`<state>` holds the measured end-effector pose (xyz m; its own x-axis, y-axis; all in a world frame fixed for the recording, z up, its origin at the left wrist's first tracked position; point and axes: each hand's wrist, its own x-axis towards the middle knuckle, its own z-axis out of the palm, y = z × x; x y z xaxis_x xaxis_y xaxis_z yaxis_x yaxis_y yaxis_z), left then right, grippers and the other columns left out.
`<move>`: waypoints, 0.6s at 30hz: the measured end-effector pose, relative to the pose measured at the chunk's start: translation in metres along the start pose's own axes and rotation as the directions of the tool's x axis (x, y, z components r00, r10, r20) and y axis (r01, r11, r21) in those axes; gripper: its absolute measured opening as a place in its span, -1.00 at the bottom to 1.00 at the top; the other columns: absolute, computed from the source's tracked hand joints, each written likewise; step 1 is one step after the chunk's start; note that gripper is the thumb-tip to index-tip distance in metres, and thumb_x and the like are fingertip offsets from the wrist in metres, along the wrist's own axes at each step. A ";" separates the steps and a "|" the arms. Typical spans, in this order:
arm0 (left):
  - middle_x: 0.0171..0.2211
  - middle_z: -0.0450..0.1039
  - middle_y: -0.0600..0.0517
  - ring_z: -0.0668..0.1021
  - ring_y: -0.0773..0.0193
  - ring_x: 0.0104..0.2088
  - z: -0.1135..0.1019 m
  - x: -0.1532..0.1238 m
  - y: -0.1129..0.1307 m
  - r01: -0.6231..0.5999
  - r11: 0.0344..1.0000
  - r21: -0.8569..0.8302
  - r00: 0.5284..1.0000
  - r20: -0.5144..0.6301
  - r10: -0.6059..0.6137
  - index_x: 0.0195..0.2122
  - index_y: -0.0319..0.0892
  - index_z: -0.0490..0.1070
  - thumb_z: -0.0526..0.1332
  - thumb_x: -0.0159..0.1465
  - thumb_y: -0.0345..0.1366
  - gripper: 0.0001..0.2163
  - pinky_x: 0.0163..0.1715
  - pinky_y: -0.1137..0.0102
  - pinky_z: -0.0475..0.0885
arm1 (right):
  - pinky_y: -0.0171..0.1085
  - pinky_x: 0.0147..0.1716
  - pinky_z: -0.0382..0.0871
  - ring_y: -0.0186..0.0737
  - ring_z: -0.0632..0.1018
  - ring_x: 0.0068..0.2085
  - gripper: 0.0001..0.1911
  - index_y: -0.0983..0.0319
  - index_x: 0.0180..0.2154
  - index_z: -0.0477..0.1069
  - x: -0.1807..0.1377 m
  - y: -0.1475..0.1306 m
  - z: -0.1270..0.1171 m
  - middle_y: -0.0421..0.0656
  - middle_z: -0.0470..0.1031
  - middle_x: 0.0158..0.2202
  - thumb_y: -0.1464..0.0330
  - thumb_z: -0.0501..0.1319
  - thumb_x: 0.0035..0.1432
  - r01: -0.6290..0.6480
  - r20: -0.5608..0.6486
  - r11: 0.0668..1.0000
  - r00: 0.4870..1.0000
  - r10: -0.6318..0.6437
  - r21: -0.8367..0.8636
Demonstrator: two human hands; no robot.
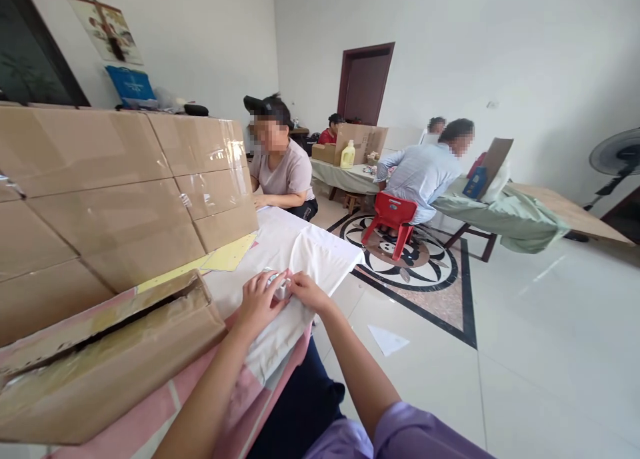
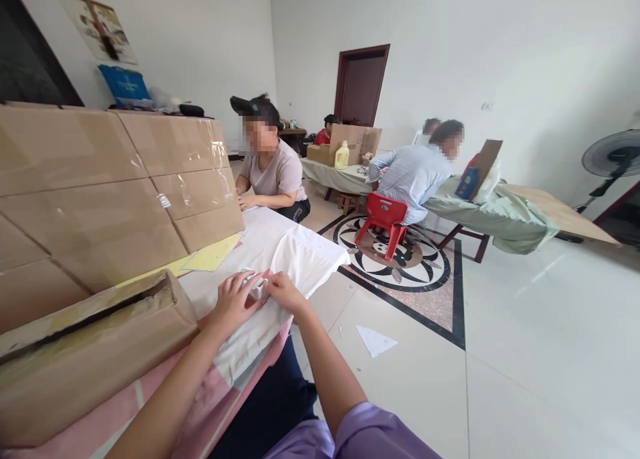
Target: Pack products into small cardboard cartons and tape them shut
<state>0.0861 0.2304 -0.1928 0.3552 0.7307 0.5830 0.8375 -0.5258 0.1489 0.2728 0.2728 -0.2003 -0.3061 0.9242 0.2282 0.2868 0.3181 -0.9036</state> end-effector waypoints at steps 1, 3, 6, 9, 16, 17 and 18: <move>0.21 0.37 -0.10 0.37 -0.11 0.20 0.000 0.000 0.000 -0.001 1.000 0.003 1.000 -0.002 0.001 0.32 0.03 0.28 0.32 0.29 -0.28 -0.44 0.18 0.01 0.31 | -0.24 -0.06 0.29 -0.20 0.41 -0.18 -0.68 0.24 -0.55 0.36 -0.001 0.000 0.000 -0.18 0.33 -0.41 0.29 0.20 0.24 -0.003 -0.004 1.000 1.000 0.003 -0.004; 0.21 0.38 -0.10 0.38 -0.10 0.20 0.001 -0.001 -0.001 -0.002 1.000 0.006 1.000 -0.006 0.002 0.32 0.04 0.28 0.31 0.29 -0.28 -0.45 0.18 0.01 0.31 | -0.23 -0.05 0.29 -0.19 0.42 -0.17 -0.66 0.24 -0.55 0.36 -0.001 -0.001 0.000 -0.18 0.34 -0.41 0.26 0.22 0.25 -0.008 -0.012 1.000 1.000 0.008 -0.009; 0.21 0.39 -0.10 0.39 -0.11 0.19 0.002 0.000 -0.001 0.003 1.000 0.009 1.000 -0.007 -0.003 0.31 0.03 0.31 0.30 0.29 -0.28 -0.46 0.16 0.00 0.33 | -0.23 -0.04 0.30 -0.17 0.42 -0.15 -0.61 0.23 -0.56 0.37 -0.002 -0.002 0.002 -0.17 0.35 -0.41 0.19 0.22 0.27 -0.019 -0.026 1.000 0.999 0.019 -0.006; 0.21 0.39 -0.12 0.39 -0.13 0.19 0.001 0.000 0.000 0.015 1.000 0.003 1.000 0.000 -0.015 0.29 0.00 0.34 0.29 0.29 -0.27 -0.48 0.16 -0.02 0.33 | -0.23 -0.04 0.31 -0.17 0.43 -0.15 -0.55 0.22 -0.55 0.39 -0.002 -0.003 0.004 -0.17 0.36 -0.43 0.11 0.19 0.31 -0.031 -0.036 1.000 0.999 0.031 0.005; 0.22 0.38 -0.11 0.38 -0.12 0.21 -0.002 0.000 0.001 0.017 1.000 -0.012 1.000 0.005 -0.017 0.33 0.06 0.29 0.28 0.30 -0.26 -0.45 0.19 -0.03 0.32 | -0.23 -0.06 0.32 -0.15 0.42 -0.17 -0.44 0.22 -0.58 0.36 -0.002 -0.004 0.005 -0.19 0.30 -0.49 -0.06 0.22 0.26 -0.040 -0.030 0.999 0.999 0.041 0.026; 0.22 0.38 -0.10 0.38 -0.12 0.21 -0.002 0.000 0.001 0.016 1.000 -0.014 1.000 0.006 -0.016 0.33 0.07 0.28 0.29 0.30 -0.27 -0.44 0.19 -0.03 0.32 | -0.23 -0.05 0.32 -0.15 0.42 -0.16 -0.43 0.22 -0.58 0.35 -0.002 -0.004 0.005 -0.19 0.30 -0.49 -0.07 0.23 0.25 -0.042 -0.029 0.999 0.999 0.043 0.027; 0.22 0.37 -0.11 0.38 -0.12 0.21 -0.002 0.000 0.001 0.015 1.000 -0.015 1.000 0.007 -0.015 0.33 0.06 0.28 0.29 0.29 -0.27 -0.44 0.19 -0.03 0.32 | -0.22 -0.03 0.32 -0.14 0.43 -0.14 -0.43 0.23 -0.58 0.35 -0.002 -0.004 0.005 -0.18 0.31 -0.47 -0.08 0.24 0.24 -0.045 -0.029 0.999 0.998 0.046 0.028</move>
<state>0.0862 0.2294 -0.1910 0.3457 0.7416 0.5749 0.8364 -0.5212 0.1694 0.2679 0.2686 -0.1993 -0.2657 0.9438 0.1968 0.2747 0.2698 -0.9229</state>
